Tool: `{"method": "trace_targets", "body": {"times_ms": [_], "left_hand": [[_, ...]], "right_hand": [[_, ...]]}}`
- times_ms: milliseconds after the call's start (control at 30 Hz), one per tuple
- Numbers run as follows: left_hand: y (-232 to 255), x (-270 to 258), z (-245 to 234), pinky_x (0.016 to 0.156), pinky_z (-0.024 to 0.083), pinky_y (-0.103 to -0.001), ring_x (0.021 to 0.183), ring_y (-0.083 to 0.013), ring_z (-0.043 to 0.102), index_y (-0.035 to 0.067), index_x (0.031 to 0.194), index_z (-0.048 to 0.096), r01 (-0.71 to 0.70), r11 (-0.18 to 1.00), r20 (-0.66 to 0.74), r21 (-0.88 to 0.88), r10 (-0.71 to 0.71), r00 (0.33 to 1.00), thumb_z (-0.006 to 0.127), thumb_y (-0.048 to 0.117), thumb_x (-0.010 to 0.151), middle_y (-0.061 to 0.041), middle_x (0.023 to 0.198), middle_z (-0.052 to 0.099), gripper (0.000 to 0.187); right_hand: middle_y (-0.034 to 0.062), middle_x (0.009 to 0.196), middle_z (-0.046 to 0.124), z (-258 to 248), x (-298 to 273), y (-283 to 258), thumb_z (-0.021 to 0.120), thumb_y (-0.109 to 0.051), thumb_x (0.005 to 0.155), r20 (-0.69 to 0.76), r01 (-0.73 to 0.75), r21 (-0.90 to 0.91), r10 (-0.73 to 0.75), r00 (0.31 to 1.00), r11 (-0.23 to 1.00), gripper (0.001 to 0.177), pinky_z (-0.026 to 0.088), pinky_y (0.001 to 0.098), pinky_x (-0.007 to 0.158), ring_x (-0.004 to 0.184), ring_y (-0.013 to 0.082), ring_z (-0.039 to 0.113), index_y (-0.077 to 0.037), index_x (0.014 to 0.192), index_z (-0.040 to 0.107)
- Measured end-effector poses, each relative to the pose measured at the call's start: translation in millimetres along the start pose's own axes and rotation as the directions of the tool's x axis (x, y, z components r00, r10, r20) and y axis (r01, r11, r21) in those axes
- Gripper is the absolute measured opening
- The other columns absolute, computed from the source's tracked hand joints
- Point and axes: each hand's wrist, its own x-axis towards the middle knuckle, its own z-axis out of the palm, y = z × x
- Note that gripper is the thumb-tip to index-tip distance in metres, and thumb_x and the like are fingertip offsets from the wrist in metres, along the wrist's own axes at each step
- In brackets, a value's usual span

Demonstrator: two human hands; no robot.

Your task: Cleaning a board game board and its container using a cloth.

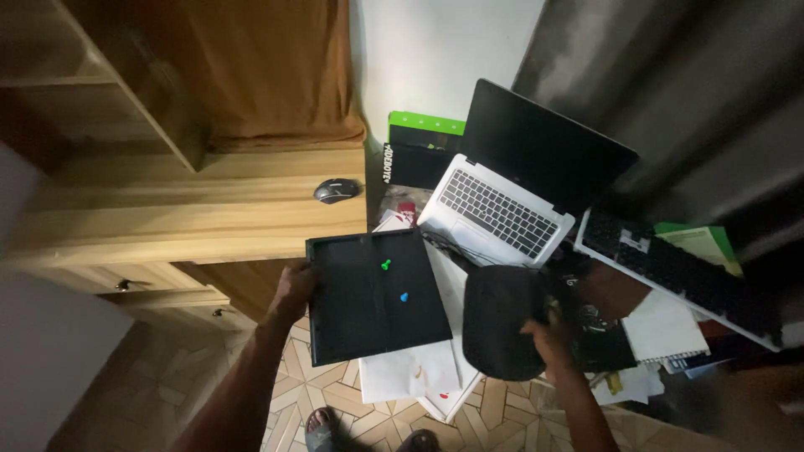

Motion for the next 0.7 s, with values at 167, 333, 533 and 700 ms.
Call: {"method": "trace_targets", "body": {"times_ms": [167,333,533,700], "left_hand": [[-28.9,14.3,-37.8,0.046,0.041,-0.033,0.055,-0.0149,0.053,0.001,0.085,0.07,-0.075,0.992,-0.047,-0.101,0.07,0.996,0.06,0.012,0.092,-0.005,0.067,0.061,0.017],[-33.6,9.9,-54.8,0.051,0.039,-0.029,0.06,-0.01,0.051,0.003,0.083,0.066,-0.257,0.938,0.048,-0.234,0.275,0.96,0.06,0.016,0.094,0.0,0.068,0.059,0.018],[-12.2,2.8,-37.7,0.047,0.036,-0.032,0.054,-0.0137,0.049,-0.002,0.079,0.066,-0.186,0.98,-0.004,-0.069,0.186,0.983,0.064,0.014,0.09,-0.003,0.063,0.055,0.02],[1.4,-5.2,-28.0,0.051,0.042,-0.031,0.06,-0.0134,0.053,0.001,0.089,0.064,-0.137,0.975,-0.037,-0.176,0.133,0.99,0.066,0.01,0.09,-0.002,0.07,0.059,0.009]], "right_hand": [[0.0182,0.135,0.057,90.6,-43.3,-72.4,0.076,-0.013,0.077,0.041,0.251,-0.662,-0.3,0.953,0.706,0.07,0.047,0.0476,0.101,0.126,0.0356,0.055,-0.005,0.141,0.048],[0.017,0.114,0.07,189.0,-65.9,-114.9,0.075,-0.024,0.091,0.166,0.464,-0.807,-0.615,0.771,0.364,0.038,0.052,0.045,0.095,0.11,0.0353,0.066,-0.008,0.123,0.064],[0.0144,0.099,0.07,290.4,-71.5,-86.6,0.081,-0.028,0.081,0.296,0.475,-0.564,-0.372,0.88,0.675,0.051,0.054,0.0438,0.082,0.091,0.0333,0.067,-0.008,0.126,0.064],[0.0168,0.103,0.067,309.8,-52.8,-60.5,0.077,-0.01,0.081,0.233,0.621,-0.674,-0.683,0.692,0.399,0.053,0.051,0.0477,0.086,0.098,0.0361,0.063,-0.007,0.132,0.059]]}}
